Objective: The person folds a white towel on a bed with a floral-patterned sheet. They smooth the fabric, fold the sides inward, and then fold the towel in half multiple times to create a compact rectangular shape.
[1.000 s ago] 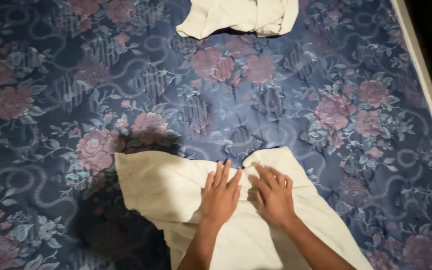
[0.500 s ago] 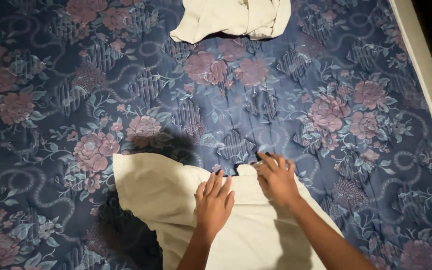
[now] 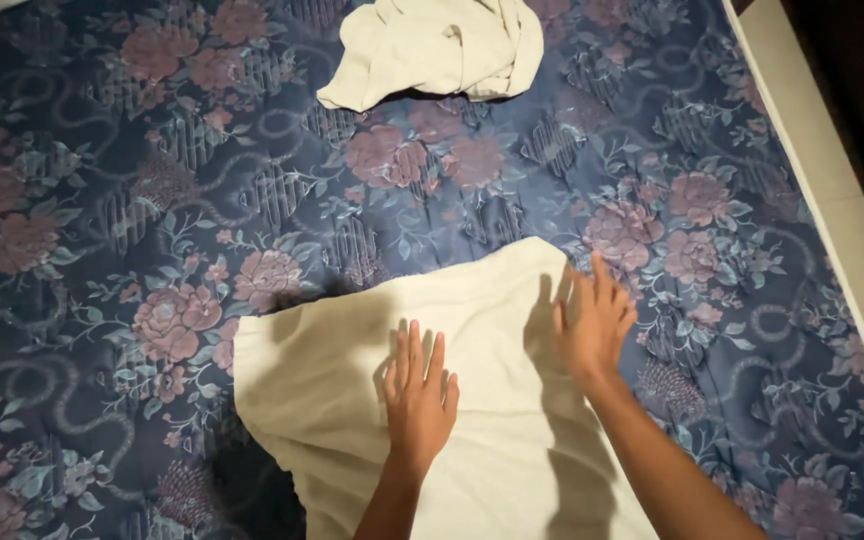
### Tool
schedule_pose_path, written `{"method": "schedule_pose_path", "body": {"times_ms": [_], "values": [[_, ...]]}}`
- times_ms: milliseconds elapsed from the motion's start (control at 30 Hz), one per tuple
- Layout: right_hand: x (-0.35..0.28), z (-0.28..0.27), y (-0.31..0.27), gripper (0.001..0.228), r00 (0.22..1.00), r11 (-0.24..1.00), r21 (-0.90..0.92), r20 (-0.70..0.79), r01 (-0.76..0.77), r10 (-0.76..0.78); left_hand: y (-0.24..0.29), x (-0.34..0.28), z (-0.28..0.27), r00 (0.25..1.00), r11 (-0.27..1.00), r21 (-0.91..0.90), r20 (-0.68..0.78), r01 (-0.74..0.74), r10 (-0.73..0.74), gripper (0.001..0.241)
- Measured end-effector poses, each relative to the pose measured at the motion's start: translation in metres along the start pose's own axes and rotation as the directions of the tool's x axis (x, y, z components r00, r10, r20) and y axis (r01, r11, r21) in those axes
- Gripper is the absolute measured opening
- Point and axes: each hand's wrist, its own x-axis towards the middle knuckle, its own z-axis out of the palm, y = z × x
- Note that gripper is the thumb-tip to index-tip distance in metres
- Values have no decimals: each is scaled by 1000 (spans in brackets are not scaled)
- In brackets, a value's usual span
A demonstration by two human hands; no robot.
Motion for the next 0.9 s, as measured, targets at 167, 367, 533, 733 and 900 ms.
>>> {"method": "schedule_pose_path", "body": {"times_ms": [167, 367, 533, 733, 900], "values": [[-33, -3, -1, 52, 971, 993, 112, 232, 32, -57, -12, -8, 6, 998, 999, 5, -44, -41, 41, 62], [-68, 12, 11, 64, 890, 979, 127, 412, 157, -196, -30, -14, 16, 1000, 994, 113, 27, 0, -3, 68], [-78, 27, 16, 68, 875, 962, 65, 403, 265, -268, -46, -21, 33, 997, 990, 144, 72, 11, -22, 71], [-82, 36, 17, 67, 880, 964, 2, 407, 265, -243, -46, -20, 39, 989, 988, 139, 122, 62, -79, 72], [-89, 30, 12, 64, 918, 963, -12, 305, 271, -254, -32, -12, 35, 985, 984, 146, 120, 104, -122, 69]]}}
